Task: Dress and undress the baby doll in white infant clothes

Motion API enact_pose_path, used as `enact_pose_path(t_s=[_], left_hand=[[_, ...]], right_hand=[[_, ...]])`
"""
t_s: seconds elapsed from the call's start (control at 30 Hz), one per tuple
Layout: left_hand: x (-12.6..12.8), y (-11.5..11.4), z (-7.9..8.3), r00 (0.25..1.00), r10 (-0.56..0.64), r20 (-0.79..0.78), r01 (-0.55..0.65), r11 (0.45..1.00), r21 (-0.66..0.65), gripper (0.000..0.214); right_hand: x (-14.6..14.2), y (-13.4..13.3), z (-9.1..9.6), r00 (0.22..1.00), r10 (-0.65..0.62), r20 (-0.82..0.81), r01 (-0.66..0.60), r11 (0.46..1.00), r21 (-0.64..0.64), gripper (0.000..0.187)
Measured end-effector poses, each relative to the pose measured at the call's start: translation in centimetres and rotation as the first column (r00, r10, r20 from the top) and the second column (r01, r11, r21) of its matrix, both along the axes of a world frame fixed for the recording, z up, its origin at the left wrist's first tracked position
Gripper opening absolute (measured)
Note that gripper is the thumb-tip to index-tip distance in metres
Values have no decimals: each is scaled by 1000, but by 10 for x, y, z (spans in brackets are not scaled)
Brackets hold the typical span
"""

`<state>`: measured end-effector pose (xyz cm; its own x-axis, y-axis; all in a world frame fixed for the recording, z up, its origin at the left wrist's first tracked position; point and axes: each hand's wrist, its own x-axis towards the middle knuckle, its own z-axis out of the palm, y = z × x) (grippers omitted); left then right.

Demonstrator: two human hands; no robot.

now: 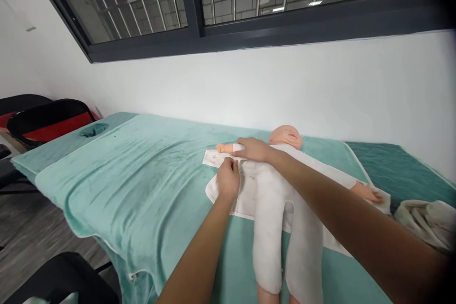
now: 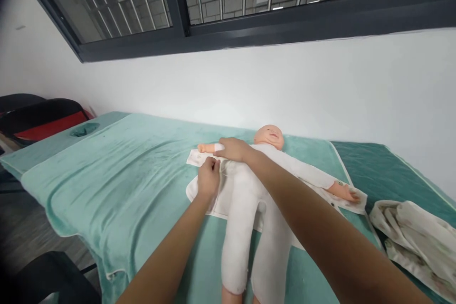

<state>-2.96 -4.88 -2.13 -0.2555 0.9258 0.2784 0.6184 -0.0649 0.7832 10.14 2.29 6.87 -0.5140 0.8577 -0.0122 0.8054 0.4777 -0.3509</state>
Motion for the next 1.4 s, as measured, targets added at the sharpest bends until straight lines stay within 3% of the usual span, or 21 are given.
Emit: enact_pose_path(t_s=[0.07, 0.13, 0.43, 0.57, 0.7, 0.8, 0.93, 1.03, 1.1, 1.23, 1.33, 1.4], left_hand=[[-5, 4, -1, 977, 8, 211, -16, 999, 40, 17], [-9, 7, -1, 948, 4, 317, -25, 998, 63, 14], [-22, 6, -3, 823, -25, 567, -14, 998, 63, 12], [-21, 4, -3, 793, 1, 609, -69, 994, 88, 15], [-13, -3, 2, 874, -9, 486, -79, 984, 161, 18], [-6, -8, 5, 957, -124, 262, 72, 977, 199, 18], [0, -11, 4, 959, -282, -10, 280, 946, 164, 20], [1, -10, 4, 940, -308, -147, 333, 921, 202, 24], [0, -10, 3, 955, -223, -194, 265, 936, 230, 26], [-4, -7, 1, 971, 54, -233, 8, 967, 253, 23], [-6, -6, 0, 957, 129, -259, -75, 976, 206, 24], [-6, -6, 0, 951, 151, -270, -111, 981, 159, 27]], right_hand=[[8, -4, 5, 1000, 13, -15, -13, 1000, -2, 41], [14, -8, 7, 999, 51, -5, -51, 999, -5, 37], [24, -14, 1, 991, 55, 125, -58, 998, 23, 47], [32, -14, -5, 983, 44, 179, -49, 999, 20, 46], [37, -15, -10, 968, 11, 250, -20, 999, 35, 45], [33, -15, -12, 956, -32, 292, 8, 997, 81, 48], [20, -12, -19, 944, -98, 316, 62, 991, 122, 40], [13, -9, -23, 936, -172, 307, 128, 979, 160, 39], [11, -9, -23, 936, -199, 290, 150, 972, 182, 40], [21, -18, -14, 947, -220, 234, 171, 962, 215, 41], [45, -36, -6, 947, -284, 149, 243, 938, 246, 40], [70, -53, -9, 934, -355, -29, 349, 895, 277, 39]])
